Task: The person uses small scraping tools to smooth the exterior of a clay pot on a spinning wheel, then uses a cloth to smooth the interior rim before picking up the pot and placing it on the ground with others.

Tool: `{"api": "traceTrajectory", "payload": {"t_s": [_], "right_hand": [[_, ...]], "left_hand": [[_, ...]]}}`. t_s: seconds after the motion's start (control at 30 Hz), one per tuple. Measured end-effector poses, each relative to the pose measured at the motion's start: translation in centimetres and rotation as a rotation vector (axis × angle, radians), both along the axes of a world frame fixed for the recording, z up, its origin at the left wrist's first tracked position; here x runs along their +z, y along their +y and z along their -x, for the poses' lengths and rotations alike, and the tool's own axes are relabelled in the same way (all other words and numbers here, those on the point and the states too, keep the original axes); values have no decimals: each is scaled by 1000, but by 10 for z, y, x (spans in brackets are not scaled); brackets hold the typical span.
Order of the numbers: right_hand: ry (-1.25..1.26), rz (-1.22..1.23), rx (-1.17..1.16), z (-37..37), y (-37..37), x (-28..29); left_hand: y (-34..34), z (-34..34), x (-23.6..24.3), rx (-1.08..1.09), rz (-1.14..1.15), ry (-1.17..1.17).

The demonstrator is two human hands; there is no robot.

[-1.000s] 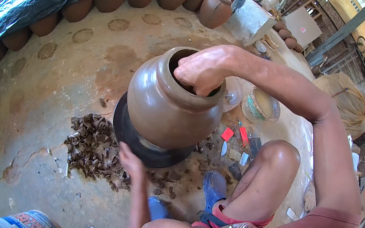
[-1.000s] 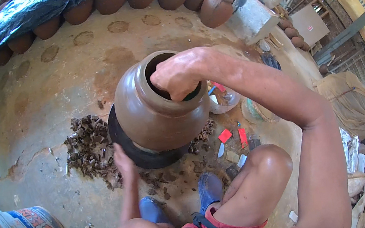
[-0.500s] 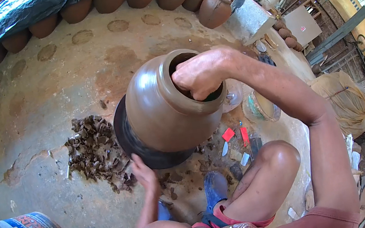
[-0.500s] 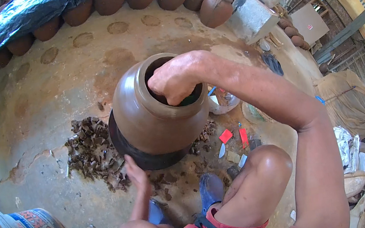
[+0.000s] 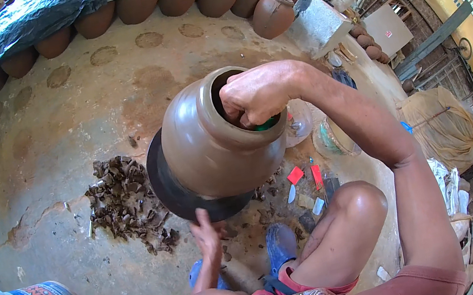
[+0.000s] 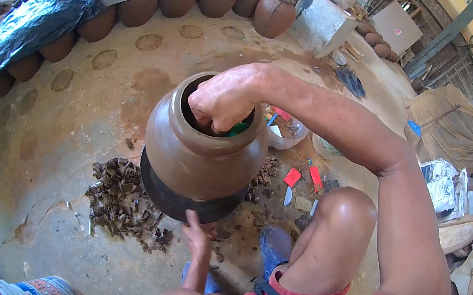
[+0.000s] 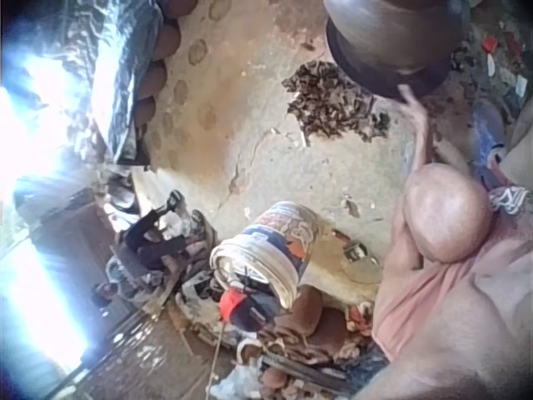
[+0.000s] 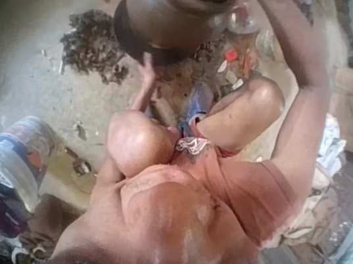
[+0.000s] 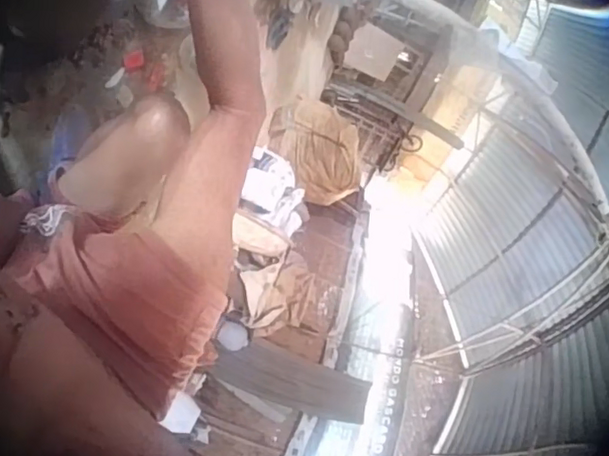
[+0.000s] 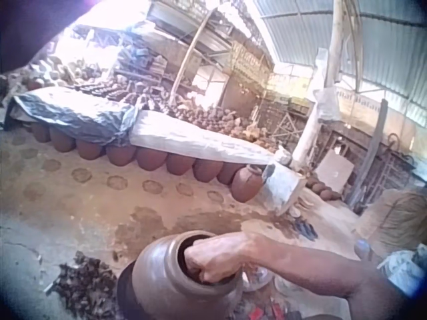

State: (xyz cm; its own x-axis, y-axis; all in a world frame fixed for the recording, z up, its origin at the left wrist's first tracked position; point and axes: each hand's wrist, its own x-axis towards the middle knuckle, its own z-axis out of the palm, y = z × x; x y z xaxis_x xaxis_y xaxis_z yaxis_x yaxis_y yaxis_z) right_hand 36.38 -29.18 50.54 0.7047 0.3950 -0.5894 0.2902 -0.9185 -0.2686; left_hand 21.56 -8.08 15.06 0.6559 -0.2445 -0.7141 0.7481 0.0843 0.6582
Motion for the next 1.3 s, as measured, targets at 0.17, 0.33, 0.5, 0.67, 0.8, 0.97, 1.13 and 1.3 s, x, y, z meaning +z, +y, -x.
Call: {"api": "traceTrajectory", "payload": {"t_s": [0.17,0.33,0.5,0.67,0.8,0.97,1.13,1.3], "right_hand": [[-31,44,3,1,11,3],[-24,23,-29,8,12,9],[-91,-44,-56,11,3,-2],[-135,62,-73,19,6,14],[-152,-13,-40,14,11,9],[-174,-54,-9,8,15,9],[-134,17,-58,19,2,12],[-142,-71,-75,12,16,17]], "left_hand": [[26,-7,-13,-230,-3,-33],[43,-105,-23,178,81,-167],[17,12,-41,-407,145,155],[37,-50,7,64,-32,-139],[44,-110,-53,136,-23,-311],[21,24,-43,-396,414,322],[29,-49,-3,-19,73,-64],[25,-45,-57,158,-312,-278]]}}
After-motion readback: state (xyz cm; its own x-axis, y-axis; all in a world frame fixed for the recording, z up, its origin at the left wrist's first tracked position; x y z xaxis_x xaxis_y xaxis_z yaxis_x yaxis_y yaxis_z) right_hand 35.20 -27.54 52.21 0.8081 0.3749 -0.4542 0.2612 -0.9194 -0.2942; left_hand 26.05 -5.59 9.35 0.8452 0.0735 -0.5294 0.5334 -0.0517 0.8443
